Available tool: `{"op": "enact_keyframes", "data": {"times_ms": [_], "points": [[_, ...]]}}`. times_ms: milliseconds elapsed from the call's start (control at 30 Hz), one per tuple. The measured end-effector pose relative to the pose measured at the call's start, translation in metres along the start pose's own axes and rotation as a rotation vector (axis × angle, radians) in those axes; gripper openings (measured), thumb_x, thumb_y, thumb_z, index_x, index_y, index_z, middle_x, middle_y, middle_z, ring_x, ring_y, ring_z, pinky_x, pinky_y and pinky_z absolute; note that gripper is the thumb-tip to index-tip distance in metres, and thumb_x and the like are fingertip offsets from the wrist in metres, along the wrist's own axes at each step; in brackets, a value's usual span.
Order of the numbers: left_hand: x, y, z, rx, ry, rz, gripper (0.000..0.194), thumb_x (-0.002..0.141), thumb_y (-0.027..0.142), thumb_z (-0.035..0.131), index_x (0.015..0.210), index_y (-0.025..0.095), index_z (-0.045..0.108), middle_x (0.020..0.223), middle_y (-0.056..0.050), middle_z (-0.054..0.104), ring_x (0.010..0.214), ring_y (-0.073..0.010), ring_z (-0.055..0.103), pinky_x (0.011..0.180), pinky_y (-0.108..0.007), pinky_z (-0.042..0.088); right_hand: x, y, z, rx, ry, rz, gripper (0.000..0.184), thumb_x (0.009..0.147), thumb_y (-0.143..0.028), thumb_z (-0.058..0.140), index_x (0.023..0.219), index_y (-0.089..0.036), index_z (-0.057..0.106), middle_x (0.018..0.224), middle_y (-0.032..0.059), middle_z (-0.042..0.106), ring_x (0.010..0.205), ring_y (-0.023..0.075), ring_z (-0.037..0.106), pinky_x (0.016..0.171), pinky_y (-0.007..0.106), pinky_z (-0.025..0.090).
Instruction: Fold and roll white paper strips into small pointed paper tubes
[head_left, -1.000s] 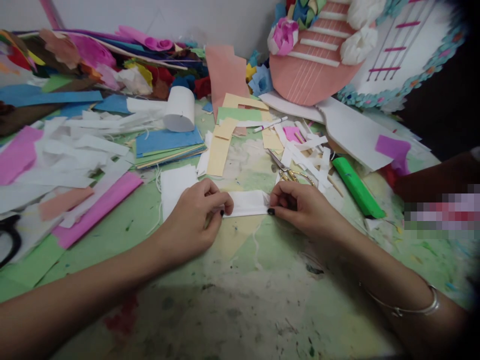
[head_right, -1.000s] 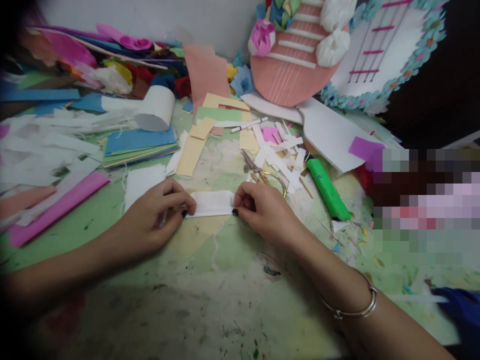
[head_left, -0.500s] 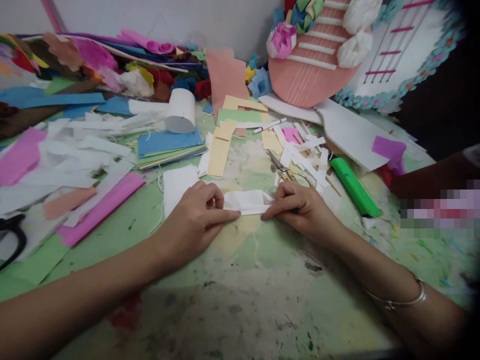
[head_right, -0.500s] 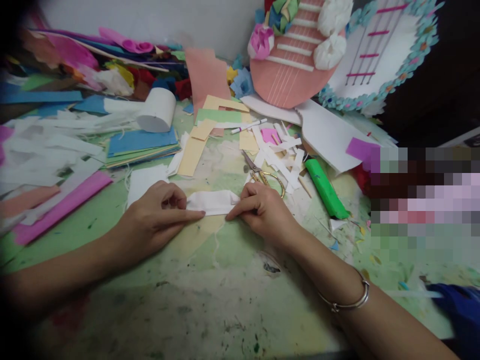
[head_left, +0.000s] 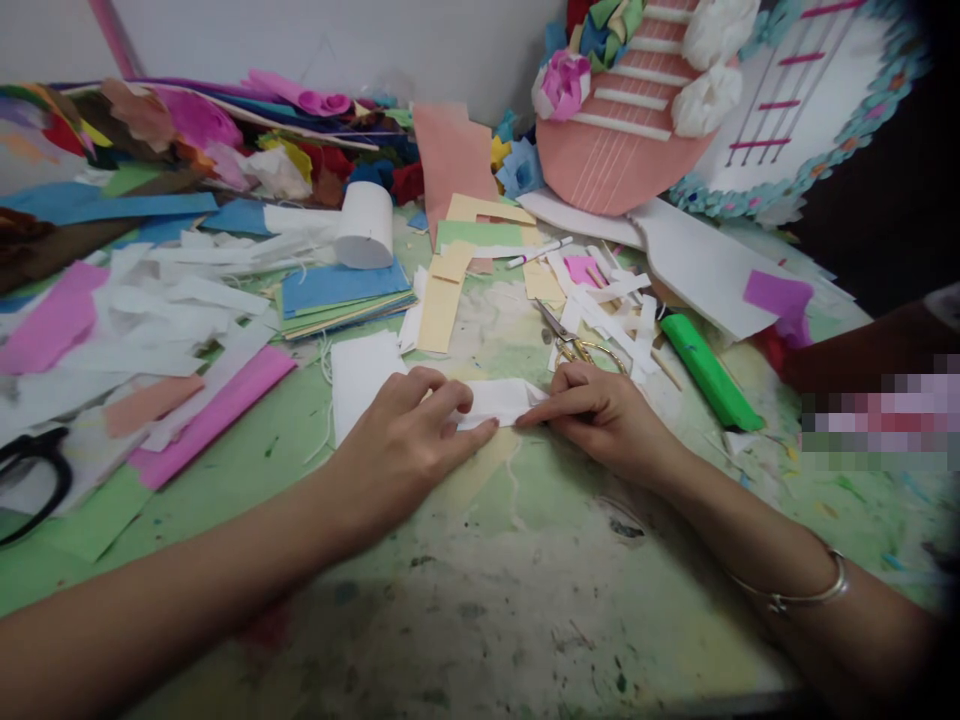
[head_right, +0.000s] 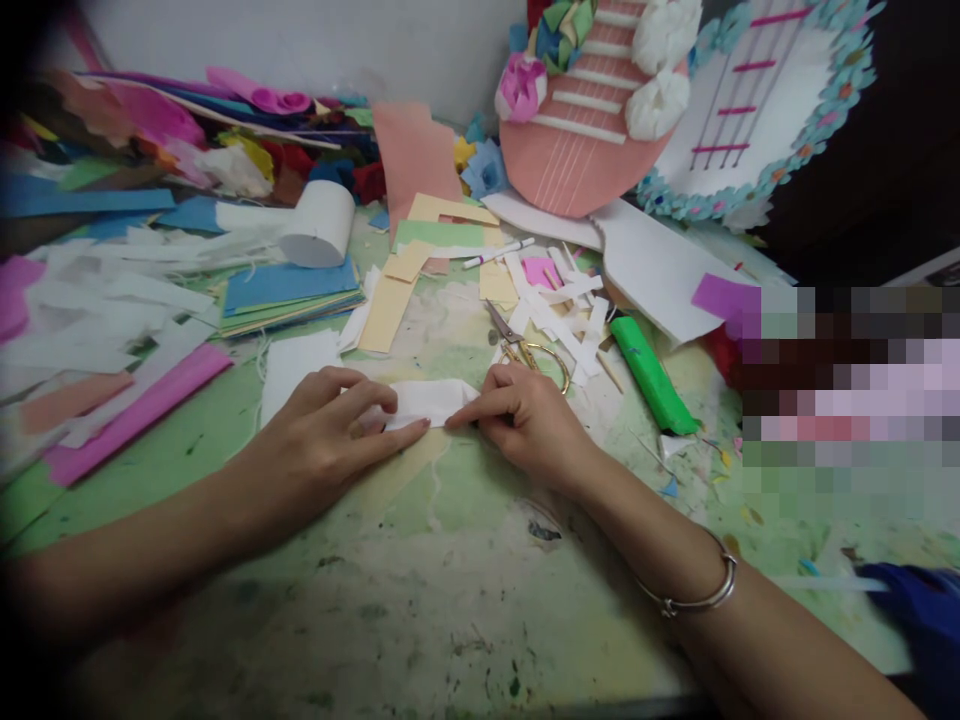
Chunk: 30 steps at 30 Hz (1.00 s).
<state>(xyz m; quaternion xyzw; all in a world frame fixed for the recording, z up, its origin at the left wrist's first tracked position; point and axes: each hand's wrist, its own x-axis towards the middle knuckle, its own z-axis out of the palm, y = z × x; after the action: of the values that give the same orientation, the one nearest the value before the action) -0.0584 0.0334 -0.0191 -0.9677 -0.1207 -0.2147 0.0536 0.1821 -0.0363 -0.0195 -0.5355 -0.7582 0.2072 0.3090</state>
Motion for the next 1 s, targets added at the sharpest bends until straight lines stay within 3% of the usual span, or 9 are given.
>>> {"op": "enact_keyframes", "data": {"times_ms": [167,300,500,733,1000], "points": [[0.000,0.004,-0.005,0.043,0.010,0.049,0.025,0.095,0.013,0.045,0.110,0.012,0.066,0.095,-0.010,0.066,0.098,-0.0270,0.049,0.077,-0.040,0.041,-0.002,0.001,0.004,-0.154,-0.001,-0.145,0.043,0.086,-0.002,0.046,0.102,-0.029,0.076,0.074,0.0012,0.049,0.072,0.0142,0.045,0.067,0.030,0.033],[-0.001,0.005,-0.008,0.125,0.028,0.073,0.023,0.095,0.012,0.045,0.102,0.009,0.067,0.090,-0.009,0.068,0.098,-0.0276,0.052,0.075,-0.039,0.039,-0.002,-0.002,0.006,-0.282,-0.037,-0.184,0.045,0.084,0.000,0.048,0.103,-0.031,0.075,0.076,0.0020,0.047,0.075,0.0164,0.041,0.070,0.033,0.030],[-0.004,0.007,-0.008,0.197,0.019,0.113,0.023,0.094,0.009,0.045,0.099,0.011,0.068,0.091,-0.009,0.070,0.102,-0.0282,0.056,0.074,-0.040,0.040,-0.003,-0.004,0.007,-0.346,-0.082,-0.145,0.036,0.083,-0.004,0.055,0.098,-0.030,0.076,0.078,0.0032,0.047,0.077,0.0180,0.041,0.074,0.036,0.029],[-0.002,0.012,-0.013,0.255,-0.004,0.139,0.024,0.093,0.006,0.046,0.097,0.009,0.069,0.083,-0.010,0.070,0.095,-0.0271,0.060,0.071,-0.038,0.043,-0.005,-0.005,0.001,-0.332,-0.032,-0.097,0.032,0.085,-0.007,0.055,0.091,-0.028,0.078,0.071,0.0024,0.048,0.072,0.0167,0.041,0.068,0.033,0.026],[-0.003,0.014,-0.014,0.212,-0.025,0.151,0.023,0.090,0.003,0.047,0.094,0.001,0.070,0.080,-0.013,0.068,0.091,-0.0302,0.062,0.070,-0.040,0.046,-0.005,-0.010,-0.010,-0.416,-0.086,-0.094,0.027,0.089,-0.014,0.056,0.089,-0.029,0.079,0.063,0.0018,0.047,0.068,0.0161,0.040,0.067,0.034,0.022]]}}
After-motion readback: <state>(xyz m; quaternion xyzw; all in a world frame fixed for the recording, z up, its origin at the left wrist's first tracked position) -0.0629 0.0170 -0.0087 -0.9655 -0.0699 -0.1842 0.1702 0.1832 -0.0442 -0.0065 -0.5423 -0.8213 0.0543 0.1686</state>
